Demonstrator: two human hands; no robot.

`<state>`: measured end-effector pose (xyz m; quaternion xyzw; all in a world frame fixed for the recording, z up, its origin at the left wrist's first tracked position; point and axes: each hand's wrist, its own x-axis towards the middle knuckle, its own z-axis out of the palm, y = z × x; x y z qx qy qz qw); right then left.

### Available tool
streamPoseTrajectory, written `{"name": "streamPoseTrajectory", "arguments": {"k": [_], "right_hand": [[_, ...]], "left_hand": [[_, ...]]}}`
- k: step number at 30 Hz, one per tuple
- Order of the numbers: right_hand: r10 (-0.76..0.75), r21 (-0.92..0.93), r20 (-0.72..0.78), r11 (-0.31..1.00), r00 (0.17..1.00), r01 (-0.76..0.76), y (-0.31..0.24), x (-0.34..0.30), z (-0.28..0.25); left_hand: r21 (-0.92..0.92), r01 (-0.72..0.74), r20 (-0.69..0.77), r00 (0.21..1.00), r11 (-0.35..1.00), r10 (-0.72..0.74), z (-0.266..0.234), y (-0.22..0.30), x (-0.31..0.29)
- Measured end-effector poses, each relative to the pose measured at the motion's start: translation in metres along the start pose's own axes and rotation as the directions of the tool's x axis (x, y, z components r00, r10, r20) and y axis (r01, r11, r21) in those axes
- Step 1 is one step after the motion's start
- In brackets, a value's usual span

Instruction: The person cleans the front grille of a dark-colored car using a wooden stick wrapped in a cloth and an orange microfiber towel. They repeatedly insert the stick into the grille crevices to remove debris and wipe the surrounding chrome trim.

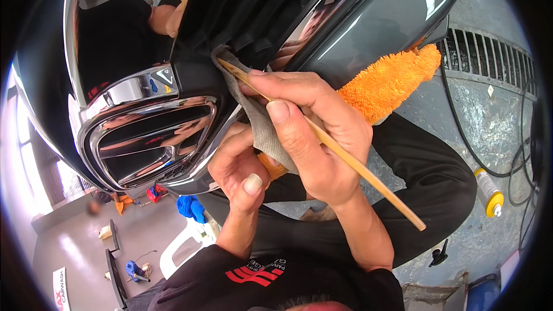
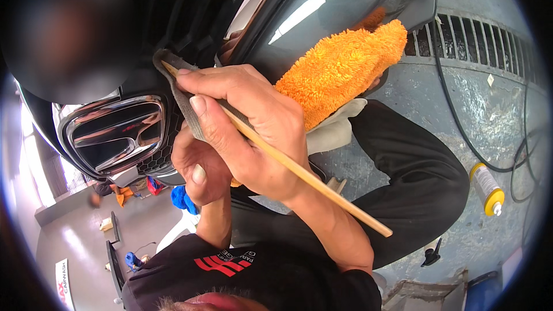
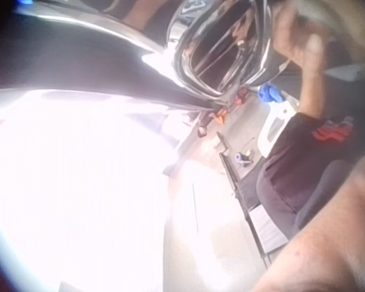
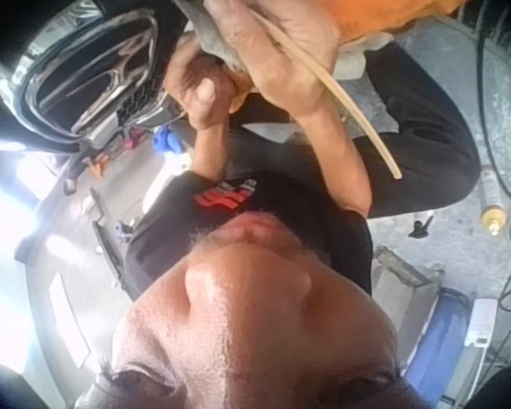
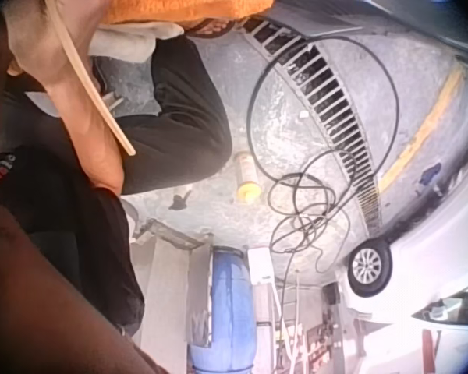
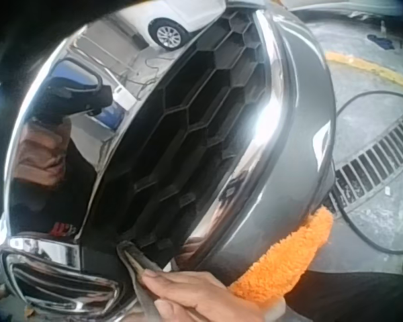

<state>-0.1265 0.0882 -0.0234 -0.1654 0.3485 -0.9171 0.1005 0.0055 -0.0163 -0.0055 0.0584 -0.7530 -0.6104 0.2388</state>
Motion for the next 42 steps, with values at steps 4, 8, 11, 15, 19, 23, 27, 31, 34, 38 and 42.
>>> {"name": "streamPoseTrajectory", "arguments": {"k": [4,8,11,15,19,23,27,31,34,38,42], "right_hand": [[0.025,0.037,-0.019,0.999,1.000,-0.024,0.001,-0.001,0.002],[0.155,0.085,0.047,0.984,0.987,-0.158,-0.008,0.000,-0.003],[0.040,0.004,0.051,0.999,0.998,-0.040,-0.002,0.000,-0.002],[-0.404,-0.337,0.001,0.861,0.915,0.380,0.017,0.000,0.005],[-0.473,-0.458,-0.004,0.784,0.881,0.419,0.020,-0.011,0.006],[-0.429,-0.424,-0.049,0.827,0.902,0.370,0.019,-0.019,-0.004],[-0.403,-0.388,-0.051,0.851,0.914,0.353,0.019,-0.017,-0.004],[-0.365,-0.323,-0.065,0.888,0.929,0.326,0.016,-0.012,-0.002],[-0.347,-0.332,-0.021,0.887,0.938,0.321,0.003,0.002,0.001],[-0.308,-0.436,0.111,0.839,0.945,0.325,-0.022,0.026,0.007],[-0.326,-0.678,0.282,0.598,0.902,0.428,-0.048,0.050,0.006]], "left_hand": [[0.024,0.088,-0.198,0.977,0.996,-0.082,0.021,0.008,0.005],[0.024,0.090,-0.204,0.975,0.996,-0.083,0.021,0.008,0.002],[0.036,0.091,-0.207,0.975,0.995,-0.081,0.021,0.009,0.002],[0.044,0.105,-0.194,0.977,0.994,-0.095,0.024,0.011,0.005],[0.082,0.068,-0.156,0.986,0.994,-0.054,0.023,0.011,0.009],[0.099,0.009,-0.066,0.998,0.995,-0.002,0.010,0.004,0.004],[0.091,0.008,-0.103,0.995,0.996,0.002,0.011,0.000,0.004],[0.109,0.022,-0.135,0.991,0.994,-0.007,0.017,0.003,0.009],[0.123,0.045,-0.046,0.998,0.991,-0.039,0.017,0.010,0.016],[-0.008,0.109,-0.054,0.993,0.994,-0.109,0.040,0.027,0.025],[-0.024,0.136,-0.063,0.989,0.990,-0.137,0.058,0.030,0.036]]}}
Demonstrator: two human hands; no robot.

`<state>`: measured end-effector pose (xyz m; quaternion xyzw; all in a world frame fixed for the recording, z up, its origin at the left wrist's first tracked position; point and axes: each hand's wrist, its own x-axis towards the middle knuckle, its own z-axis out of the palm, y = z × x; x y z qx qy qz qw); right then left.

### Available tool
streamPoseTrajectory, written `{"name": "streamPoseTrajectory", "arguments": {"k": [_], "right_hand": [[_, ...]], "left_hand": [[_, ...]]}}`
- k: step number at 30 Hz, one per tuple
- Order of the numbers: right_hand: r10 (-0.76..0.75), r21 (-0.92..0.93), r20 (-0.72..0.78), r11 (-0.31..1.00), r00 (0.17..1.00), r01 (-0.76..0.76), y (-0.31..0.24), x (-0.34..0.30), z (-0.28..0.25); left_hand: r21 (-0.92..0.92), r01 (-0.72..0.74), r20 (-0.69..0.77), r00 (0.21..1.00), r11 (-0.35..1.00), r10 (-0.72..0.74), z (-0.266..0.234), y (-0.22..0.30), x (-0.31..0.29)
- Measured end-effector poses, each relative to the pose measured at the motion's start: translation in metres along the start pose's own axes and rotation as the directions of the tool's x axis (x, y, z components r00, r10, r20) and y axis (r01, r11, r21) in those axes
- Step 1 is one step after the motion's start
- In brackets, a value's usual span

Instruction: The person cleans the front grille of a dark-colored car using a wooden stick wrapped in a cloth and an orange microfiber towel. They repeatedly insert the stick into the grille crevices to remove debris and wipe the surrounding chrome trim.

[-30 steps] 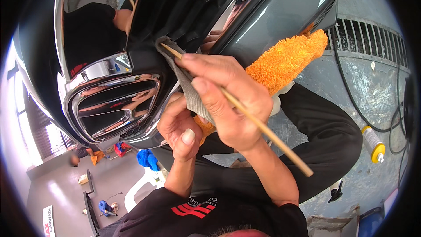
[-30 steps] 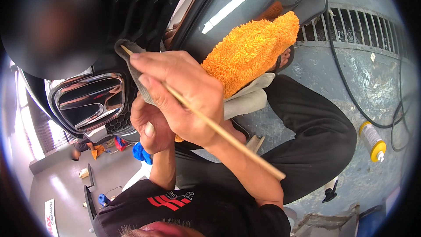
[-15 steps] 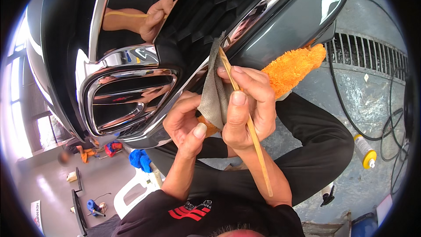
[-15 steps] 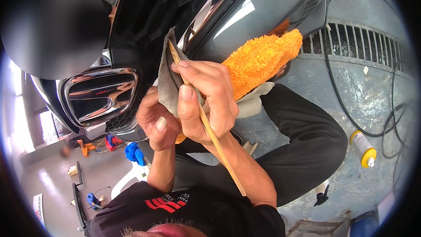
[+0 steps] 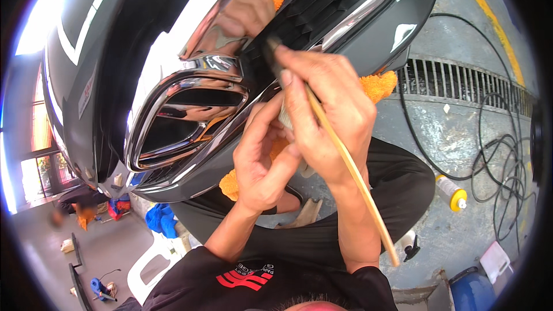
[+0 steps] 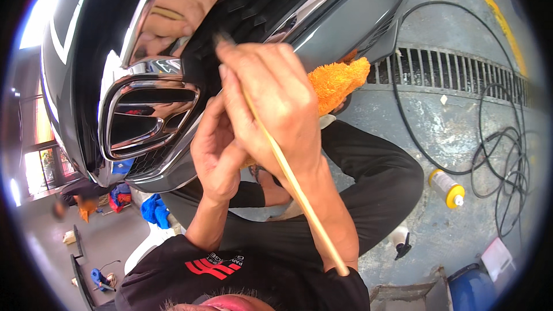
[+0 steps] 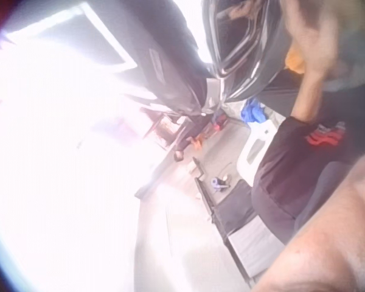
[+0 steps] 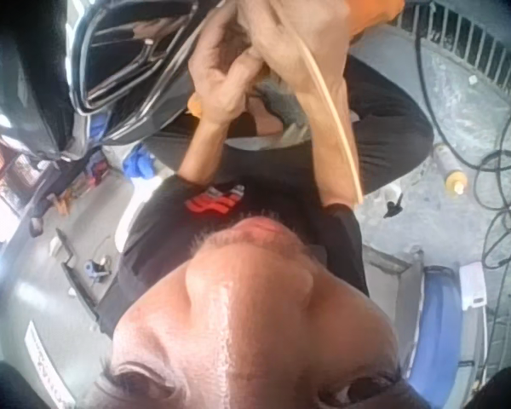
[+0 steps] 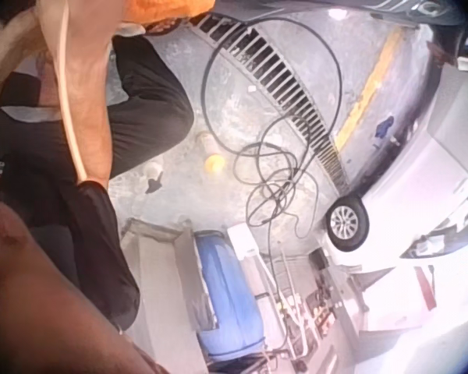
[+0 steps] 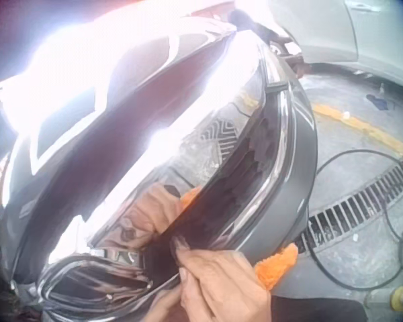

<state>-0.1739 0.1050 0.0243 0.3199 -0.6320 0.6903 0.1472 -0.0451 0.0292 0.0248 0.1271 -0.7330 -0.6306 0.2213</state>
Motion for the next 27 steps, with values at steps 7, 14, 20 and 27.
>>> {"name": "streamPoseTrajectory", "arguments": {"k": [7,14,20,27], "right_hand": [[-0.154,-0.228,-0.002,0.962,0.988,0.149,-0.005,0.001,-0.028],[0.466,0.672,0.000,0.656,0.885,-0.345,-0.027,-0.098,-0.121],[0.454,0.525,0.018,0.754,0.891,-0.395,-0.076,-0.144,-0.178],[0.479,0.280,-0.010,0.844,0.878,-0.458,-0.146,-0.147,-0.164]], "left_hand": [[-0.225,0.147,-0.110,0.978,0.963,-0.175,0.025,0.018,0.018],[-0.135,0.241,0.022,0.971,0.961,-0.240,0.021,0.030,-0.027],[-0.126,0.241,0.052,0.970,0.962,-0.236,0.009,0.040,-0.071],[-0.174,0.290,0.105,0.956,0.941,-0.276,-0.031,0.080,-0.127]]}}
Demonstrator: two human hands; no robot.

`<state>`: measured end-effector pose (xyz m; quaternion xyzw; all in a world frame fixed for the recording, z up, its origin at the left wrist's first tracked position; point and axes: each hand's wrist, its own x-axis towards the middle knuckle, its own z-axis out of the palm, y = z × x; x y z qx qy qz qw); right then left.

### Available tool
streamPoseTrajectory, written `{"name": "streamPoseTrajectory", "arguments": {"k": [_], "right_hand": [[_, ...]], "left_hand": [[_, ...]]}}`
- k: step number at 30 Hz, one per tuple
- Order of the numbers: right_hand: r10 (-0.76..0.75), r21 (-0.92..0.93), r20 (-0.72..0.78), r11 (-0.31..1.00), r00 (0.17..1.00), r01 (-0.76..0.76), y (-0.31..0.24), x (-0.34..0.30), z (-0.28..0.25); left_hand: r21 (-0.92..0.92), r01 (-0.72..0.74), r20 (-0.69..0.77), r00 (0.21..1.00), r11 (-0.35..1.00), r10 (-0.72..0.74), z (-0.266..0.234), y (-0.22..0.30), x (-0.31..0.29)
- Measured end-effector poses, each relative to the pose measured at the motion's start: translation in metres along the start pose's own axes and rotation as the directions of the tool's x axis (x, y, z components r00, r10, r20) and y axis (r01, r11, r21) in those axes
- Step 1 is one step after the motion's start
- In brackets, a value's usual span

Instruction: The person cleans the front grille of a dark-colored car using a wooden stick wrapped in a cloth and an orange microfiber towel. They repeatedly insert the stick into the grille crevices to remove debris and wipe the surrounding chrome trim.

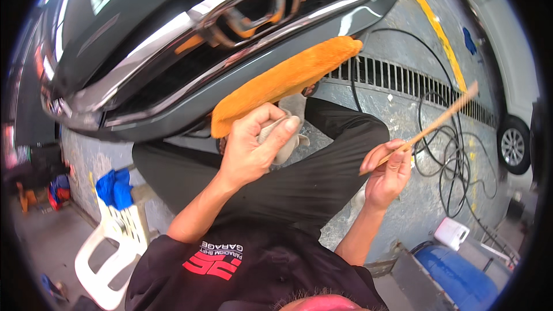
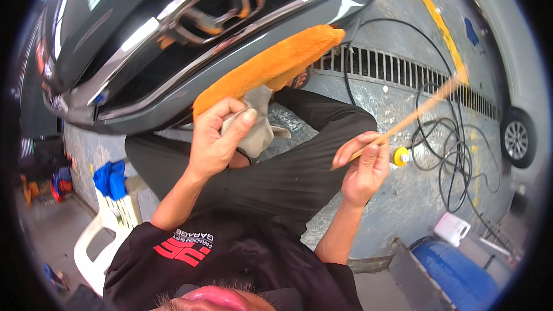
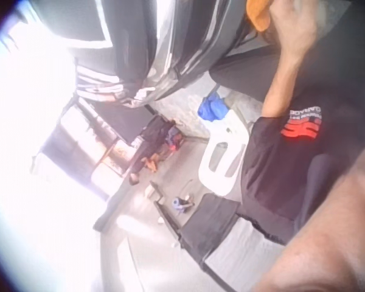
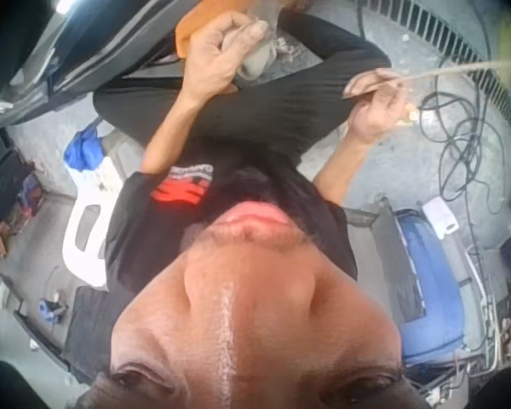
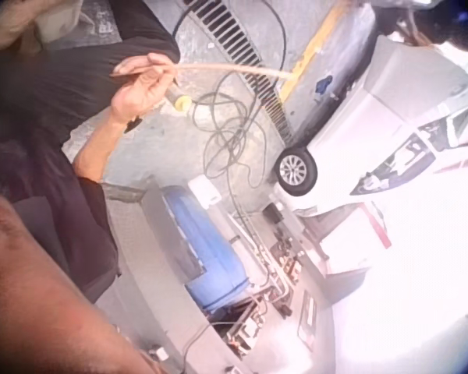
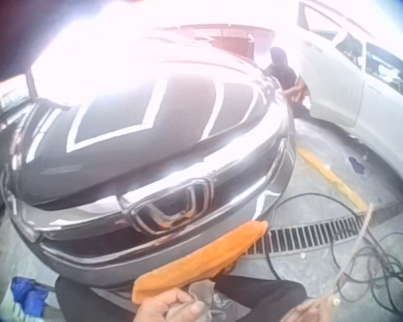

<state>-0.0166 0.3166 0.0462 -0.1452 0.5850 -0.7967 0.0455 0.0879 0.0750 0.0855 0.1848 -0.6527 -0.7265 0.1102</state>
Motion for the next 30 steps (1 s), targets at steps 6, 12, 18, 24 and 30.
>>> {"name": "streamPoseTrajectory", "arguments": {"k": [6,12,18,24,30], "right_hand": [[-0.026,-0.497,0.450,0.823,0.893,0.275,-0.026,-0.053,0.083],[0.012,-0.378,0.634,0.877,0.773,0.297,-0.025,-0.078,0.097],[0.393,-0.147,0.694,0.897,0.603,-0.416,0.005,-0.108,0.097],[0.341,-0.114,0.637,0.929,0.691,-0.353,0.011,-0.121,0.105],[0.379,-0.189,0.599,0.923,0.705,-0.336,-0.018,-0.126,0.137]], "left_hand": [[-0.121,-0.052,0.158,0.985,0.991,0.071,-0.027,-0.005,-0.071],[-0.044,-0.235,0.087,0.967,0.971,0.238,-0.043,-0.023,-0.114],[-0.266,-0.212,0.227,0.934,0.940,0.275,-0.069,-0.020,-0.147],[-0.246,-0.250,0.228,0.924,0.937,0.306,-0.094,-0.015,-0.162],[-0.219,-0.279,0.195,0.926,0.935,0.322,-0.114,-0.025,-0.166]]}}
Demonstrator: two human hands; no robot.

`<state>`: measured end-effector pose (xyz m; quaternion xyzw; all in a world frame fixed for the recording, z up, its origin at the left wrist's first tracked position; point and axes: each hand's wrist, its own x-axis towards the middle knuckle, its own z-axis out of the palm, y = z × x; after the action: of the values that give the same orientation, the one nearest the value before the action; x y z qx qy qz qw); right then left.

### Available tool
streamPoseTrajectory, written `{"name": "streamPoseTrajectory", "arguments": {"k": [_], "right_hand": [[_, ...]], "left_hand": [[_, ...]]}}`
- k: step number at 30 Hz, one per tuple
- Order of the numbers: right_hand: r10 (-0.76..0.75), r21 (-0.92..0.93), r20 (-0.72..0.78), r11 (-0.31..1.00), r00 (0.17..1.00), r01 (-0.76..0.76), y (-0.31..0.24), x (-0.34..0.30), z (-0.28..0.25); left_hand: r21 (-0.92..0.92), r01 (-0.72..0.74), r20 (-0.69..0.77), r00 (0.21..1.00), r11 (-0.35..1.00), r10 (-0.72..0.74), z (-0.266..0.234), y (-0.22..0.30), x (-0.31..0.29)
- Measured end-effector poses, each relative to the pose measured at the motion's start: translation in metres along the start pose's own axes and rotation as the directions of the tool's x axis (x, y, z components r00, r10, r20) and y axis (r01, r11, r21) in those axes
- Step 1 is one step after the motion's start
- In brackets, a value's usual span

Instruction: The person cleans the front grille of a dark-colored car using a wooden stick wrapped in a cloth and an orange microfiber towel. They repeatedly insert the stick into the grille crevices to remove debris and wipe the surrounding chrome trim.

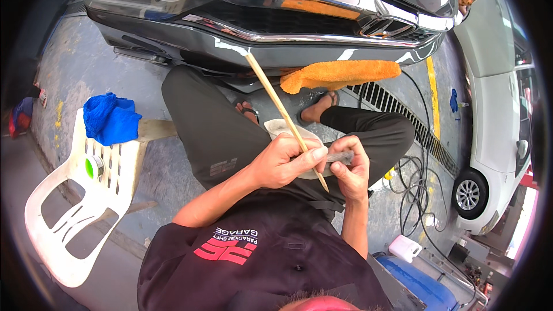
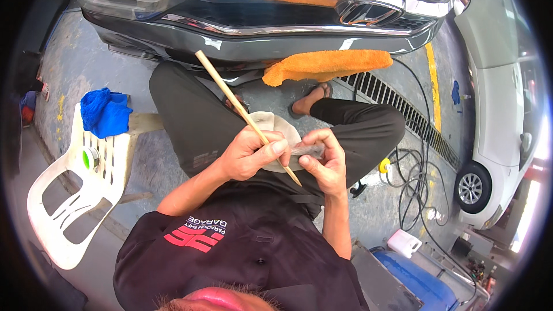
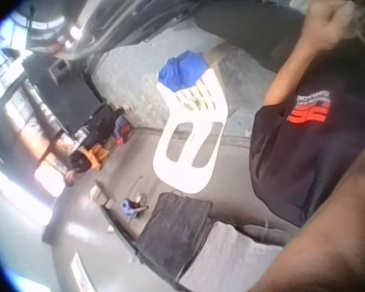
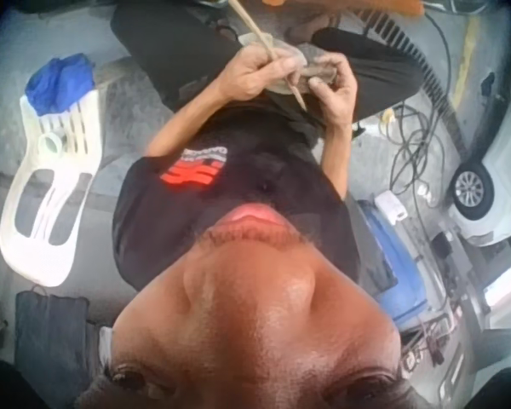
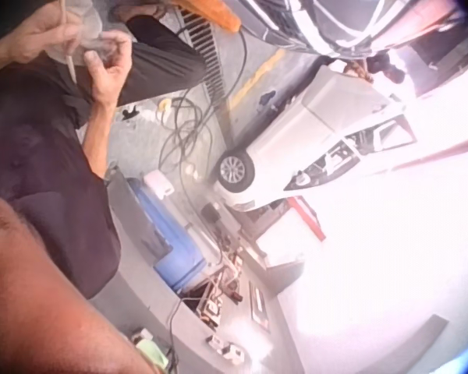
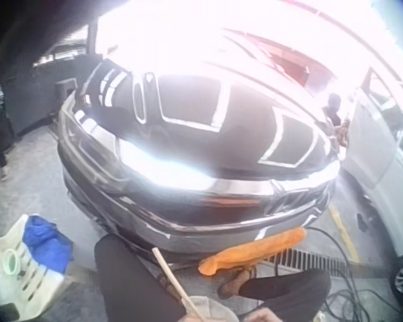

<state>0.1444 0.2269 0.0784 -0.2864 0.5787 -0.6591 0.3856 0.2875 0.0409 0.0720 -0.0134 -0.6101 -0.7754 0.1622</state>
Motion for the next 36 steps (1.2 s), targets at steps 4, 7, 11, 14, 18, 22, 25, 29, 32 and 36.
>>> {"name": "streamPoseTrajectory", "arguments": {"k": [4,7,11,14,18,22,25,29,32,36], "right_hand": [[0.054,-0.138,0.030,0.989,0.998,-0.050,0.004,0.000,-0.029],[-0.158,-0.040,-0.059,0.987,0.986,0.156,0.001,0.002,-0.039],[-0.219,0.041,-0.536,0.958,0.815,0.284,-0.004,0.008,-0.108],[-0.258,0.215,-0.606,0.857,0.752,0.468,-0.029,0.030,-0.201],[-0.443,-0.060,-0.734,0.798,0.516,0.600,-0.073,0.073,-0.234],[-0.683,-0.355,-0.602,0.693,0.414,0.627,-0.093,0.109,-0.275],[-0.692,-0.357,-0.576,0.692,0.436,0.627,-0.101,0.144,-0.247],[-0.684,-0.311,-0.536,0.704,0.494,0.638,-0.063,0.162,-0.287],[-0.634,-0.300,-0.583,0.750,0.509,0.590,-0.055,0.177,-0.295],[-0.653,-0.361,-0.587,0.741,0.479,0.566,-0.053,0.196,-0.289]], "left_hand": [[-0.026,-0.089,-0.075,0.993,0.996,0.087,-0.007,-0.003,0.004],[-0.003,-0.137,-0.036,0.990,0.991,0.137,-0.013,-0.013,0.010],[-0.004,-0.254,0.041,0.966,0.967,0.254,-0.014,-0.030,0.027],[0.298,-0.149,0.155,0.982,0.943,0.106,-0.024,-0.043,0.032],[0.510,0.014,0.230,0.961,0.860,-0.152,-0.025,-0.090,0.054],[0.623,0.229,0.164,0.896,0.748,-0.412,-0.023,-0.180,0.076],[0.829,0.425,0.137,0.477,0.364,-0.868,-0.023,-0.254,0.080],[0.860,0.424,0.182,0.265,0.284,-0.947,-0.020,-0.331,0.030],[0.922,0.236,0.233,0.294,0.307,-0.927,0.003,-0.362,-0.010],[0.838,0.418,0.242,0.291,0.351,-0.926,0.013,-0.370,-0.003]]}}
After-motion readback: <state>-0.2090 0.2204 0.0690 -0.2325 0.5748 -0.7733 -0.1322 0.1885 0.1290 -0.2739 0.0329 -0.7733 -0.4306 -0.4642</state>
